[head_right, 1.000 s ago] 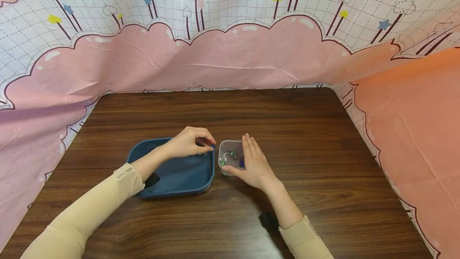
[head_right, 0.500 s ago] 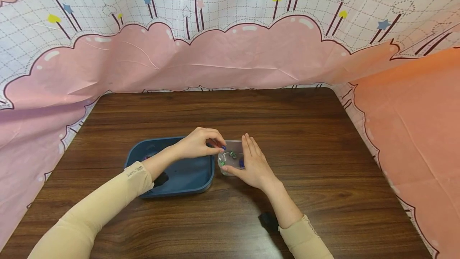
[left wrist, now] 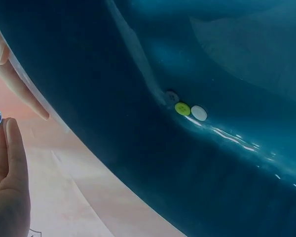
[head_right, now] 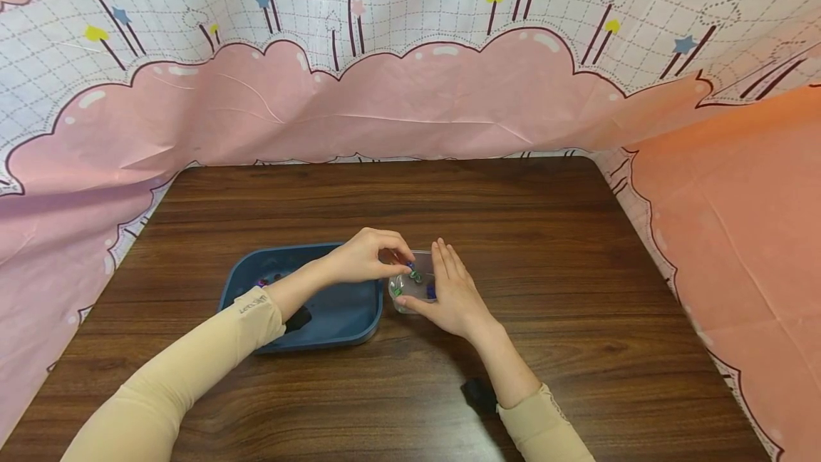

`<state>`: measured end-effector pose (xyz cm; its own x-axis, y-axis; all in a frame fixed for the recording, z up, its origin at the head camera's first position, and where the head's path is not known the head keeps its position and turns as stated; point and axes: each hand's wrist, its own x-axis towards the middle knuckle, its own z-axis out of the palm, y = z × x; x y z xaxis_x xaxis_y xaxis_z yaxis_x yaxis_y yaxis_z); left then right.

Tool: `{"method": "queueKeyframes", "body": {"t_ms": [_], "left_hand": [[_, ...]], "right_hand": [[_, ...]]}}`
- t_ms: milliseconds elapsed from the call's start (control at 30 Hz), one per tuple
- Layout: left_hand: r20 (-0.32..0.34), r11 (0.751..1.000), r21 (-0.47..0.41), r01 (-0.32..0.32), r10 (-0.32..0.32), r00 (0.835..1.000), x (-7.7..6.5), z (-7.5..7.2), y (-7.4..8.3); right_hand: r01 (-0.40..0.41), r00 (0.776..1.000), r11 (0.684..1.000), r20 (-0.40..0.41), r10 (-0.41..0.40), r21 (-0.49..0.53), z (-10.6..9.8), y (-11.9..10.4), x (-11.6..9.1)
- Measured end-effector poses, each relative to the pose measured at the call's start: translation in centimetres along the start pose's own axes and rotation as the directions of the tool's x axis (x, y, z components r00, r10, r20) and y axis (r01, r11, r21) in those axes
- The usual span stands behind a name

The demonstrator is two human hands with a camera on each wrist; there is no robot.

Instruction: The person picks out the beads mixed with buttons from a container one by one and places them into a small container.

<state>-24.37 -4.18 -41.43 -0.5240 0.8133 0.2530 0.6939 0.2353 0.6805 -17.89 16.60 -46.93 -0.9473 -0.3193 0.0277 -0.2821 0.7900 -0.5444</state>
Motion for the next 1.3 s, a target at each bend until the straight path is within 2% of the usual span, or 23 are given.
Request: {"method": "queueKeyframes", "body": {"t_ms": [400, 633, 1300], "left_hand": [[0.012, 1.000, 0.004, 0.007, -0.007, 1.000, 0.02, 0.35, 0.01], [-0.001, 1.000, -0.002, -0.012, 0.012, 1.000, -0.03, 0.12, 0.25], [-0.010, 1.000, 0.029, 0.004, -0.004, 1.000, -0.46, -0.46, 0.68]], "right_hand": [[-0.007, 1.000, 1.000, 0.003, 0.007, 0.008, 0.01, -0.02, -0.01], [-0.002, 1.000, 1.000, -0.001, 0.002, 0.011, 0.07, 0.00, 0.04], [0.005, 1.000, 1.000, -0.004, -0.004, 0.009, 0.10, 0.13, 0.00]]}}
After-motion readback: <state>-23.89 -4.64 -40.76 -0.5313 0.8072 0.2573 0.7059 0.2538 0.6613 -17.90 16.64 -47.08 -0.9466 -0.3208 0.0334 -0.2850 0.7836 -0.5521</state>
